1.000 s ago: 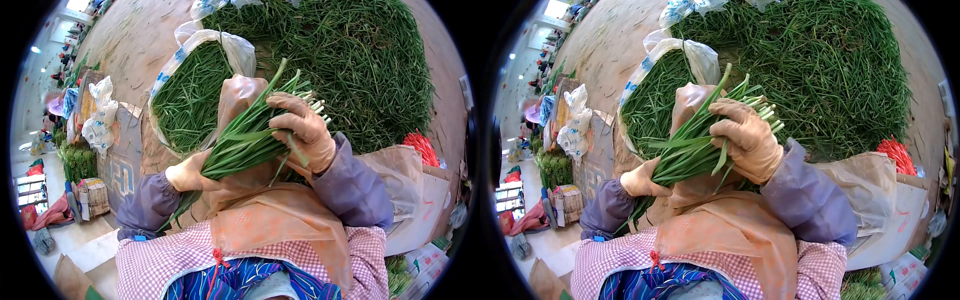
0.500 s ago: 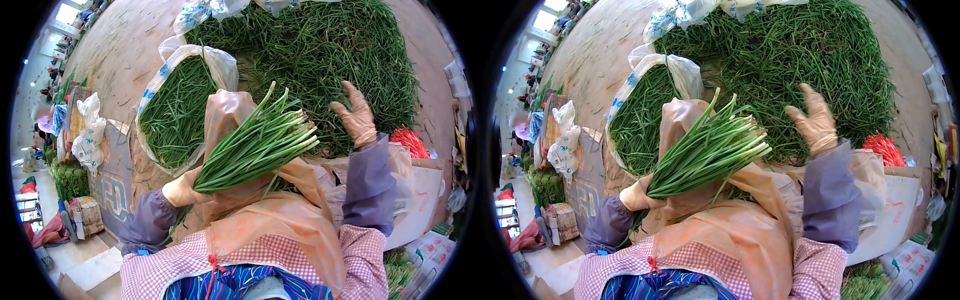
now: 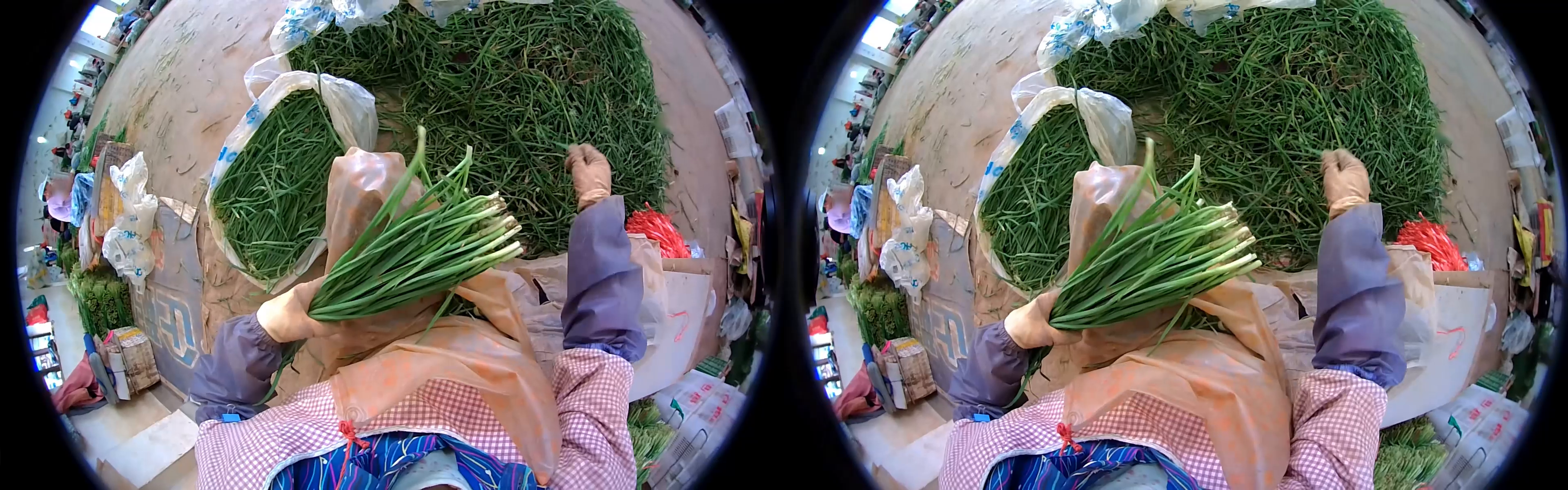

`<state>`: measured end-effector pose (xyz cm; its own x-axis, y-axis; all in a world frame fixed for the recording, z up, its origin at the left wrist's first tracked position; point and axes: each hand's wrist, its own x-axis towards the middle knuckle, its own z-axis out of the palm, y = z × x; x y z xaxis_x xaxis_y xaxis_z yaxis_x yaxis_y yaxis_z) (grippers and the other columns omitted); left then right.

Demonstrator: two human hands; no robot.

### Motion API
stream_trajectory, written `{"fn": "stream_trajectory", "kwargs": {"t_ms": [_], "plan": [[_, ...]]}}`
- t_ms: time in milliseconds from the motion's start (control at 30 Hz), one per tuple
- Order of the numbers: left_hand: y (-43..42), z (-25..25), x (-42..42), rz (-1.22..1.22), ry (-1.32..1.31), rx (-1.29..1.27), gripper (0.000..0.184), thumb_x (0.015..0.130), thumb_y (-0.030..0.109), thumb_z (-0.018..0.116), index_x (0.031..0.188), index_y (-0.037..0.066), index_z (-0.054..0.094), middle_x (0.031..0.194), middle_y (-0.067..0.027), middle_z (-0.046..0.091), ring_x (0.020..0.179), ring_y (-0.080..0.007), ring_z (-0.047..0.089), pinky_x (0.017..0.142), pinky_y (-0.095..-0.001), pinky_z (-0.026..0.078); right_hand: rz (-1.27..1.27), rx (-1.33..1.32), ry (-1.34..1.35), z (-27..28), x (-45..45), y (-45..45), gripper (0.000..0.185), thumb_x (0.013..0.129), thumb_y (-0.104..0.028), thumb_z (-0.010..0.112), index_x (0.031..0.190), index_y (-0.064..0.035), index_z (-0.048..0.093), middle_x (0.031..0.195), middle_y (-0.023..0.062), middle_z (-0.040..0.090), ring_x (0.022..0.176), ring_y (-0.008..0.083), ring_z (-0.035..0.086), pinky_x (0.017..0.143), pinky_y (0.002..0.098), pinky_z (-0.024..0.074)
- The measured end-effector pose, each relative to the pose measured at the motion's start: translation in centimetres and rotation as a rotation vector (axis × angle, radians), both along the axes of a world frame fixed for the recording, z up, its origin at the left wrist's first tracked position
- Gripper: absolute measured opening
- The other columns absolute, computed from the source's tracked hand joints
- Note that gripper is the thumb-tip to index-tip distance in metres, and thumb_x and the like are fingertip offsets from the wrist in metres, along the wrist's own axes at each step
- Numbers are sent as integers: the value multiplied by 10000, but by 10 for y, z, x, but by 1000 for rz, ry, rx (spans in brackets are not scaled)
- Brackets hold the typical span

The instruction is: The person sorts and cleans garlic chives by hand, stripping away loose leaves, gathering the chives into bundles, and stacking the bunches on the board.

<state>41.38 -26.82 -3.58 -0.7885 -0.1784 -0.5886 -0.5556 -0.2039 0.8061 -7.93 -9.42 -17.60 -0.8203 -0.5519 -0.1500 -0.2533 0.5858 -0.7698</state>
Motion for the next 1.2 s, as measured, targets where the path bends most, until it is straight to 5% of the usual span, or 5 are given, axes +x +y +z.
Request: {"fn": "stream_trajectory", "kwargs": {"t_ms": [333, 967, 1133, 1167, 1200], "plan": [[-6, -12, 5, -107, 9, -199, 480, 734, 55, 722, 1193, 3, 588, 1062, -62, 668, 951, -117, 599, 848, -290, 488, 1019, 123, -667, 125, 136, -65, 572, 795, -358, 718, 1263, -54, 594, 1187, 127, 644, 1081, 218, 591, 943, 348, 458], [-17, -28, 0, -53, -2, 2, 581, 698, 15, 769, 1237, 0, 553, 1092, -6, 651, 943, -79, 577, 826, -255, 484, 573, -677, -1470, 40, 155, -29, 170, 902, -142, 645, 1022, -26, 675, 928, 40, 697, 831, 119, 664, 761, 277, 540], [-16, -26, -7, -147, 113, -76, 566, 727, -12, 732, 1261, -8, 546, 1140, -26, 641, 1008, -97, 572, 893, -272, 469, 348, -653, -1052, 67, 149, -27, 154, 855, -204, 685, 914, -64, 657, 814, 40, 650, 750, 158, 630, 681, 320, 526], [-15, -25, -3, -129, 81, -56, 556, 752, 2, 726, 1273, -12, 535, 1147, -41, 643, 1009, -99, 575, 890, -277, 476, 647, -781, -343, 52, 139, -25, 134, 828, -171, 683, 886, -61, 632, 805, 65, 641, 765, 178, 634, 695, 323, 521], [-15, -27, -1, -108, 52, -36, 547, 776, 15, 720, 1285, -17, 523, 1155, -55, 644, 1010, -101, 579, 887, -282, 484, 308, -795, -1154, 73, 140, -20, 133, 836, -159, 668, 916, -64, 620, 761, 64, 610, 728, 180, 614, 680, 318, 508]]}}
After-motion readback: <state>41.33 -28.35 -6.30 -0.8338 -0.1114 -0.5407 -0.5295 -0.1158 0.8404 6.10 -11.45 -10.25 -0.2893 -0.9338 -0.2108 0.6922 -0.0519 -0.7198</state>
